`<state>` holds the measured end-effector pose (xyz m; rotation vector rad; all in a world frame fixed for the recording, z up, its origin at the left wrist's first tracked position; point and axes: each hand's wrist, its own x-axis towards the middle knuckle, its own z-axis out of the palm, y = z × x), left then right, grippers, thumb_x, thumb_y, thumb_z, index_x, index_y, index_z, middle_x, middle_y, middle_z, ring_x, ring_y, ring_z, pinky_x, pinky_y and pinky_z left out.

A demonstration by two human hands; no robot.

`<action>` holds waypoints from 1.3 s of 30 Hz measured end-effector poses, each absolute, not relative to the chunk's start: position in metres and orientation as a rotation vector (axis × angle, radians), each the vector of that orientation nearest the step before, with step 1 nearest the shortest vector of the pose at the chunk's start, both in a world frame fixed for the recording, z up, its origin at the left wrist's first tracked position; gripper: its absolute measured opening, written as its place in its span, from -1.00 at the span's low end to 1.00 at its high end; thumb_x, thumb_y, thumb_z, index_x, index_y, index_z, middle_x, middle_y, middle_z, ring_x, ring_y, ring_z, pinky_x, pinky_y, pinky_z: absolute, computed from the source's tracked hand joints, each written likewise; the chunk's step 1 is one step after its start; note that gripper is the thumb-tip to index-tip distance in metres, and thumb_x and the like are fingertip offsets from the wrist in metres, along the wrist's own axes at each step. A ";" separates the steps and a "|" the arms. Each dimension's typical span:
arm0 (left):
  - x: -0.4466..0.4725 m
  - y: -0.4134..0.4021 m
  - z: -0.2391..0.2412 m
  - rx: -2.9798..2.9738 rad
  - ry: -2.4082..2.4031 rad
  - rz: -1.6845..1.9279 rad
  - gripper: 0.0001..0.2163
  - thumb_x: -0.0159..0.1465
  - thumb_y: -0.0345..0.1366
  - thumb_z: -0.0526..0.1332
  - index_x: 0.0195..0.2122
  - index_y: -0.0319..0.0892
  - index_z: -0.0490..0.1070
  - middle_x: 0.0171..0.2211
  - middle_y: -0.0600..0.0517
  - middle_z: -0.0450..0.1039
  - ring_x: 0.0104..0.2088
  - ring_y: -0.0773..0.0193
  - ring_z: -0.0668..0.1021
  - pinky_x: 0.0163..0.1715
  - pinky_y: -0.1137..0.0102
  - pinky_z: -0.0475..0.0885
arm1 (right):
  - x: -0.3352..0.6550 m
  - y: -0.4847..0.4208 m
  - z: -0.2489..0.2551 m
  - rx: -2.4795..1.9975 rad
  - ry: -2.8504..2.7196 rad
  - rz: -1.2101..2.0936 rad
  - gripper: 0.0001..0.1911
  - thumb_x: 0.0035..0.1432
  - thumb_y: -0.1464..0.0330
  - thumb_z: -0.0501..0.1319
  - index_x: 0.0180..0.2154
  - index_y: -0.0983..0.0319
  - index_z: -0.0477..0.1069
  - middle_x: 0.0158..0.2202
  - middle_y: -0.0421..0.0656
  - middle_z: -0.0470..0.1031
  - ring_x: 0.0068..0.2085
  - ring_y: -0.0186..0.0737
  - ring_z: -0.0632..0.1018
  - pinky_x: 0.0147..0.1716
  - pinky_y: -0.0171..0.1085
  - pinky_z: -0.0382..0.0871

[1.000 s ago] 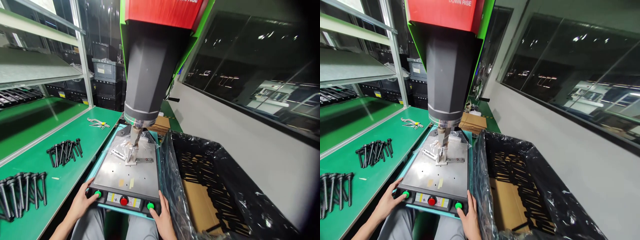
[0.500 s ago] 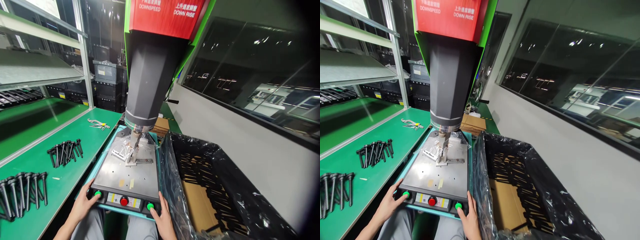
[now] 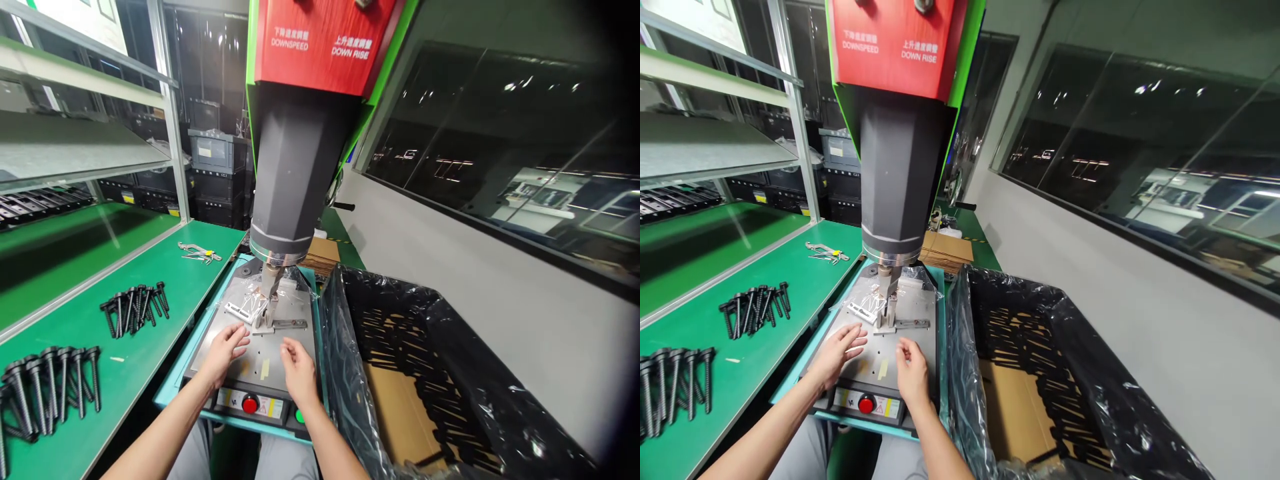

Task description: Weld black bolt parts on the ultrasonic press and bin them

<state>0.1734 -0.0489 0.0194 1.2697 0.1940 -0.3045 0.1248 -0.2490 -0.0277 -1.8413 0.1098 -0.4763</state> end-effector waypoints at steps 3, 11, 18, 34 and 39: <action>0.188 -0.068 0.034 1.027 0.314 -0.423 -0.60 0.16 -0.01 0.37 -0.14 -0.19 0.39 -0.13 -0.10 0.53 -0.27 0.27 0.62 -0.32 0.43 0.53 | 0.158 -0.241 -0.019 -1.836 0.075 -0.498 -0.54 0.20 0.04 0.17 -0.11 0.27 0.53 -0.22 0.02 0.61 -0.21 0.01 0.60 -0.20 -0.09 0.49; 0.201 -0.085 0.053 0.971 0.284 -0.332 -0.81 0.16 -0.35 0.38 -0.31 -0.21 0.36 -0.42 0.08 0.50 -0.49 0.45 0.55 -0.50 0.59 0.43 | 0.203 -0.237 -0.006 -1.931 0.038 -0.614 -0.58 0.18 0.20 0.08 -0.07 0.30 0.52 -0.23 0.00 0.55 -0.28 -0.06 0.56 -0.19 -0.12 0.46; 0.206 -0.086 0.064 0.976 0.239 -0.300 -0.86 0.17 -0.38 0.35 -0.31 -0.22 0.39 -0.45 0.06 0.51 -0.52 0.45 0.54 -0.52 0.58 0.43 | 0.227 -0.232 0.009 -2.007 0.023 -0.681 -0.59 0.20 0.28 0.14 0.05 0.27 0.47 -0.08 0.02 0.44 -0.16 -0.05 0.52 -0.05 -0.11 0.43; 0.214 -0.084 0.065 1.089 0.169 -0.246 -0.82 0.11 -0.32 0.39 -0.37 -0.23 0.41 -0.47 0.04 0.49 -0.52 0.44 0.52 -0.53 0.57 0.38 | 0.231 -0.254 0.062 -1.938 -0.263 -0.411 -0.85 0.10 0.29 0.24 -0.28 0.22 0.46 -0.25 -0.14 0.51 -0.18 -0.12 0.51 -0.15 -0.18 0.39; 0.199 -0.082 0.048 1.198 0.161 -0.247 -0.79 0.04 -0.28 0.42 -0.47 -0.22 0.40 -0.53 0.07 0.44 -0.54 0.43 0.48 -0.54 0.56 0.29 | 0.174 -0.254 0.052 -1.619 -0.247 -0.224 -0.73 -0.01 0.24 0.37 -0.30 0.21 0.40 -0.38 -0.21 0.49 -0.34 -0.19 0.49 -0.31 -0.25 0.37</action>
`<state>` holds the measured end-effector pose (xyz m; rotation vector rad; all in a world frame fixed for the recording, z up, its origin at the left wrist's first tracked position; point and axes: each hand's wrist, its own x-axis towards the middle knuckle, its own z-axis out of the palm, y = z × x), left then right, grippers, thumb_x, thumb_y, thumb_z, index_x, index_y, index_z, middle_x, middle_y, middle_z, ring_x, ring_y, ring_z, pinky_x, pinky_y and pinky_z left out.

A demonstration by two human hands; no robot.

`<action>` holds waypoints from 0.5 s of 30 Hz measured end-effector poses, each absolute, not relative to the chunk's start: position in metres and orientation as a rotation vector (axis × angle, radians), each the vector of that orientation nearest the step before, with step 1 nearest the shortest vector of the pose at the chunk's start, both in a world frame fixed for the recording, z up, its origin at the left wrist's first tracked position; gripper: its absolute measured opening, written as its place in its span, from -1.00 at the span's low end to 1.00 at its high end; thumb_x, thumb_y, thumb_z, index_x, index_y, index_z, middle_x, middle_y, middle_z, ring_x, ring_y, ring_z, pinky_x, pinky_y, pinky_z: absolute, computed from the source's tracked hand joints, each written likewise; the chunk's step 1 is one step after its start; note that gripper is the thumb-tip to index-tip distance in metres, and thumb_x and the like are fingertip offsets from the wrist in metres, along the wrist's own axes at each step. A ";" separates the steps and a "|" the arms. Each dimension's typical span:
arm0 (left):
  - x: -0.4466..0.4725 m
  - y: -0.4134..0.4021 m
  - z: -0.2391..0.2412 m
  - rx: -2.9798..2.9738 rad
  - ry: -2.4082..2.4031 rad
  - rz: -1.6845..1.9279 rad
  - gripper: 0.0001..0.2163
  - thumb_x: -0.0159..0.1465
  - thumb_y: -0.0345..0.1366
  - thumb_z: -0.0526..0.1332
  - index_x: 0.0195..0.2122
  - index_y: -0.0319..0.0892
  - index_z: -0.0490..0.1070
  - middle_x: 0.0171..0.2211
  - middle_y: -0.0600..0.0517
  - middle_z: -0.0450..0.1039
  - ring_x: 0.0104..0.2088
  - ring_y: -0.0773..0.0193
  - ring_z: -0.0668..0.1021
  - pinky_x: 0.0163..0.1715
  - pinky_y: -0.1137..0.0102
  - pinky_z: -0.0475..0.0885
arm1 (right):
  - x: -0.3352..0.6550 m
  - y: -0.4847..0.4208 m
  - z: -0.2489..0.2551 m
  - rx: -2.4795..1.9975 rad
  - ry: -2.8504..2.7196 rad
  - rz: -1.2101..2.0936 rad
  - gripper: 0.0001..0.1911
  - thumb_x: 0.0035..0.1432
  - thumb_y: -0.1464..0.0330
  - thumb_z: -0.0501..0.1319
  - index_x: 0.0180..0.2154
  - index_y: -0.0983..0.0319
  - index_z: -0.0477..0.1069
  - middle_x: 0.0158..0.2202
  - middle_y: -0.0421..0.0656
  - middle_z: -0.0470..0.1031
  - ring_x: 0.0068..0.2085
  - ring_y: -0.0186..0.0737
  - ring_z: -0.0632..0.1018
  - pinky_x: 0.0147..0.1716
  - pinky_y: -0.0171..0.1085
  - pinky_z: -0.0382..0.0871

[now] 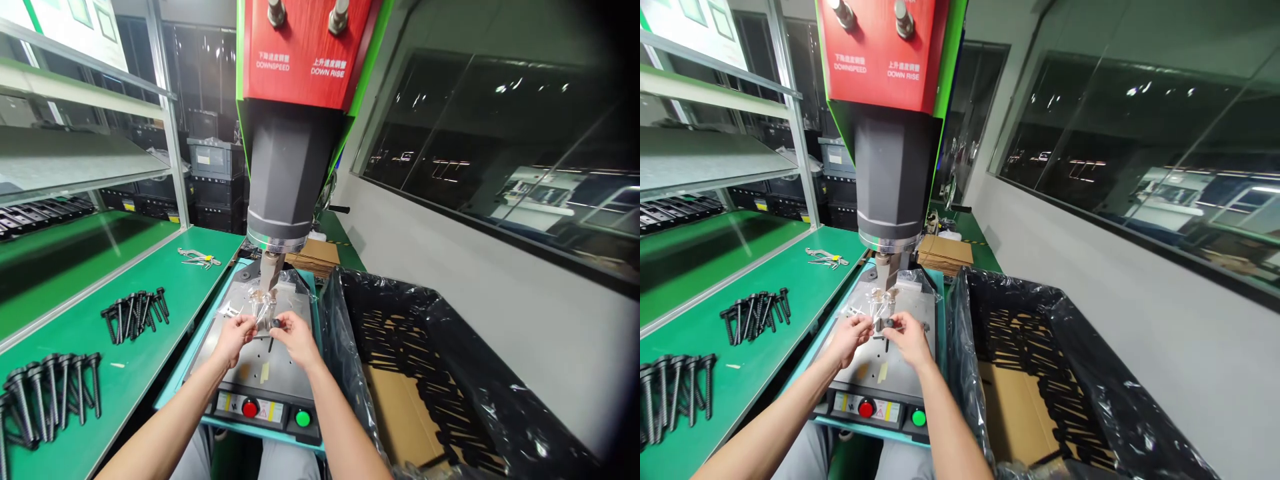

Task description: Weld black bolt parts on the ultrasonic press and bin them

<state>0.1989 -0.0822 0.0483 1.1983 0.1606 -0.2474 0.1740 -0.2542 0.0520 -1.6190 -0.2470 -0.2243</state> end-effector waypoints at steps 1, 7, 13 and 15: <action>0.194 -0.080 0.045 1.220 0.169 -0.259 -0.77 0.03 -0.24 0.42 -0.46 -0.22 0.40 -0.50 0.05 0.46 -0.53 0.41 0.48 -0.53 0.54 0.30 | 0.165 -0.252 0.051 -1.589 -0.238 -0.211 -0.70 -0.03 0.24 0.40 -0.30 0.21 0.40 -0.38 -0.21 0.48 -0.35 -0.19 0.49 -0.32 -0.26 0.36; 0.142 -0.057 0.032 1.357 0.106 -0.312 -0.72 0.03 -0.19 0.42 -0.29 -0.21 0.48 -0.33 -0.04 0.53 -0.39 0.28 0.51 -0.37 0.42 0.37 | 0.137 -0.226 0.047 -1.417 -0.214 -0.121 -0.62 -0.09 0.19 0.47 -0.32 0.20 0.39 -0.42 -0.23 0.45 -0.40 -0.23 0.45 -0.41 -0.29 0.35; 0.101 -0.024 0.024 1.724 -0.371 -0.226 -0.87 0.21 -0.24 0.24 -0.42 -0.18 0.44 -0.50 0.09 0.38 -0.45 0.30 0.39 -0.40 0.42 0.29 | 0.137 -0.183 0.044 -1.289 -0.141 -0.036 -0.60 -0.10 0.17 0.48 -0.30 0.22 0.41 -0.44 -0.22 0.45 -0.44 -0.26 0.44 -0.49 -0.32 0.35; 0.107 -0.005 0.021 1.871 -0.315 -0.158 -0.88 0.21 -0.27 0.21 -0.42 -0.18 0.41 -0.51 0.11 0.37 -0.45 0.31 0.40 -0.40 0.43 0.29 | 0.136 -0.172 0.047 -1.287 -0.094 0.004 -0.48 -0.12 0.16 0.49 -0.17 0.24 0.42 -0.28 -0.13 0.51 -0.34 -0.20 0.50 -0.44 -0.29 0.42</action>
